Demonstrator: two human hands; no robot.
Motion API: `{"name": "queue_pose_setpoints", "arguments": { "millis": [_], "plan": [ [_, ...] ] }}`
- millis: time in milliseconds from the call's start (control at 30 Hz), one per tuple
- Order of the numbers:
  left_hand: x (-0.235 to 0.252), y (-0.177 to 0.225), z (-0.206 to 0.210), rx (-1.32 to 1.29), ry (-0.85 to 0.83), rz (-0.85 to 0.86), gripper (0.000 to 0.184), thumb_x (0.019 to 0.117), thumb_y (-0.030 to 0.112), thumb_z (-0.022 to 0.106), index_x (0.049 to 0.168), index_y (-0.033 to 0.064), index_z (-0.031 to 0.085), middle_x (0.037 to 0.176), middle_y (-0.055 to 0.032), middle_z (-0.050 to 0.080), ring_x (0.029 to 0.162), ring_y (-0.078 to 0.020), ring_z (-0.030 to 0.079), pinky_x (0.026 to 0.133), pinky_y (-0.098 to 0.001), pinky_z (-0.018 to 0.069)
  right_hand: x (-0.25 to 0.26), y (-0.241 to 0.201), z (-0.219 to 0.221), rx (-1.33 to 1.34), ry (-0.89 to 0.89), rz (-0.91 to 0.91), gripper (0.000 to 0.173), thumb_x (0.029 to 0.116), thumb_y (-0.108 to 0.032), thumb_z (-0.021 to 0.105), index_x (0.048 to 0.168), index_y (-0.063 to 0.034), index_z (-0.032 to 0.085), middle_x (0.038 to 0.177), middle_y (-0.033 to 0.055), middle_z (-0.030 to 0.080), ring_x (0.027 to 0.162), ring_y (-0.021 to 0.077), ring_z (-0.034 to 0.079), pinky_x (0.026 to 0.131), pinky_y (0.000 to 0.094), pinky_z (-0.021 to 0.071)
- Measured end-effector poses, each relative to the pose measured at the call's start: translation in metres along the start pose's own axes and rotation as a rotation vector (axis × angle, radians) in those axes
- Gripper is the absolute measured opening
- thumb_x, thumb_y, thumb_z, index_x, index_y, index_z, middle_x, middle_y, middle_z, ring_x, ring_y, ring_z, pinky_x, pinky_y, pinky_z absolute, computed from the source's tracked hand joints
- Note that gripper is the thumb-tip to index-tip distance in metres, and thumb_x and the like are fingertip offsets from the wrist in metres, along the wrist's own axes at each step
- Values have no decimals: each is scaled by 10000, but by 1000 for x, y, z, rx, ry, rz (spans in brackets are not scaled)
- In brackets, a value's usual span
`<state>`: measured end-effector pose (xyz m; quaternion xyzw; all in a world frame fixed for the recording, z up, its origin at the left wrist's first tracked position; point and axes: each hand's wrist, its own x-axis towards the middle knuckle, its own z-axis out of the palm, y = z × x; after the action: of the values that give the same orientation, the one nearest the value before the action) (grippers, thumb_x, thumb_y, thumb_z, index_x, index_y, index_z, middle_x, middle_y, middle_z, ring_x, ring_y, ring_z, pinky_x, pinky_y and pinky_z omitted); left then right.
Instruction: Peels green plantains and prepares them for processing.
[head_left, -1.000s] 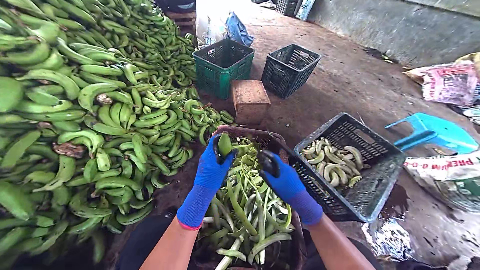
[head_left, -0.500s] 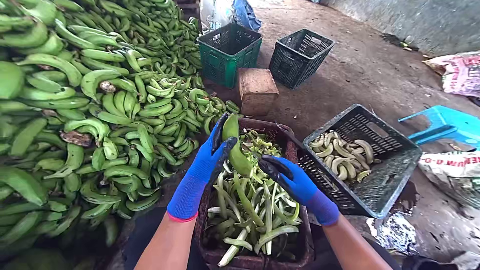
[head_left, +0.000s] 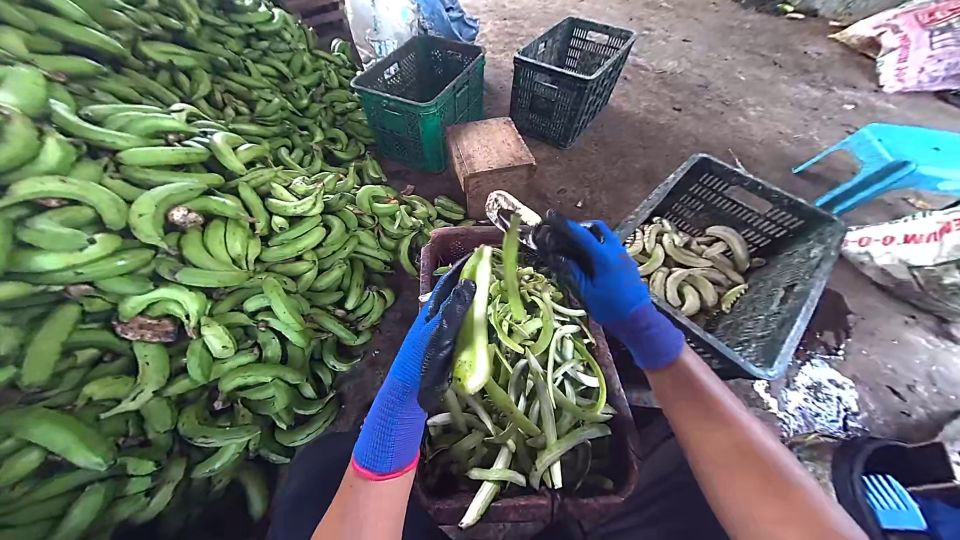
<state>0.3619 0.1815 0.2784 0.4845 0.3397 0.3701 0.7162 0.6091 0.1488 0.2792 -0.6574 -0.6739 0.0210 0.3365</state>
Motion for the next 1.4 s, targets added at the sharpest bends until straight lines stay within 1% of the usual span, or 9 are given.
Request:
{"name": "queue_pose_setpoints", "arguments": {
  "millis": [200, 467, 733, 867, 933, 1000, 1100, 1200, 1400],
  "plan": [
    [21, -5, -13, 286, 518, 349, 478, 1070, 255, 443, 1512, 82, 387, 1217, -77, 622, 969, -50, 628, 868, -261, 527, -42, -23, 29, 260, -268, -213, 477, 934, -378, 627, 1361, -171, 678, 1162, 156, 692, 1022, 296, 680, 851, 516, 564],
    [-1, -2, -8, 270, -78, 26, 436, 1068, 221, 365, 1483, 101, 427, 1118, -32, 662, 893, -63, 659, 799, -251, 570, 10, 3, 11, 87, -82, -65, 504, 940, -168, 658, 1440, -139, 598, 1277, 237, 624, 1160, 415, 613, 978, 601, 491],
    [19, -9, -7, -80, 570, 352, 457, 1105, 286, 394, 1529, 127, 332, 1271, -33, 595, 1072, -52, 616, 921, -267, 531, -28, -28, 38, 89, -136, -316, 467, 891, -383, 674, 1313, -188, 714, 1175, 198, 688, 1048, 403, 663, 832, 593, 530],
    [-5, -8, -2, 155, 60, 157, 415, 1065, 152, 378, 1466, 47, 398, 1099, -7, 629, 918, 0, 613, 810, -203, 536, 2, -15, 17, 166, -207, -91, 479, 973, -212, 598, 1451, -174, 592, 1268, 201, 631, 1115, 367, 635, 919, 583, 524],
    [-11, -7, 8, 352, -335, 16, 492, 1051, 196, 416, 1501, -2, 389, 1272, -90, 612, 1055, -35, 610, 932, -231, 515, 10, -4, 12, 168, -239, -16, 444, 1057, -289, 477, 1484, -194, 553, 1299, 164, 634, 1135, 323, 639, 938, 571, 518],
    [-2, -15, 11, 398, -342, -34, 519, 1055, 233, 416, 1526, 18, 381, 1356, -156, 580, 1129, -114, 603, 983, -306, 495, 8, -1, 14, 168, -223, -12, 435, 1052, -279, 486, 1465, -173, 575, 1254, 153, 652, 1088, 316, 653, 897, 579, 523],
    [17, -29, -2, 234, -11, 56, 486, 1053, 320, 380, 1499, 135, 434, 1213, -83, 643, 969, -124, 653, 833, -330, 562, -6, -9, 20, 194, -190, -17, 471, 1008, -273, 545, 1458, -140, 575, 1258, 156, 652, 1088, 311, 657, 903, 555, 535],
    [17, -29, -8, 66, 212, 146, 404, 1114, 250, 304, 1444, 99, 481, 1180, -35, 635, 1015, -56, 620, 890, -263, 533, -17, -16, 18, 141, -144, -97, 525, 950, -379, 597, 1410, -126, 624, 1174, 157, 671, 1028, 315, 664, 852, 529, 549],
    [27, -45, -2, -684, 187, -19, 520, 1104, 435, 166, 1192, 142, 586, 974, -75, 684, 856, -195, 682, 714, -369, 581, -21, -18, 19, 129, -237, -61, 510, 958, -340, 601, 1436, -159, 604, 1171, 163, 670, 1013, 330, 667, 821, 557, 543]
  ]
}}
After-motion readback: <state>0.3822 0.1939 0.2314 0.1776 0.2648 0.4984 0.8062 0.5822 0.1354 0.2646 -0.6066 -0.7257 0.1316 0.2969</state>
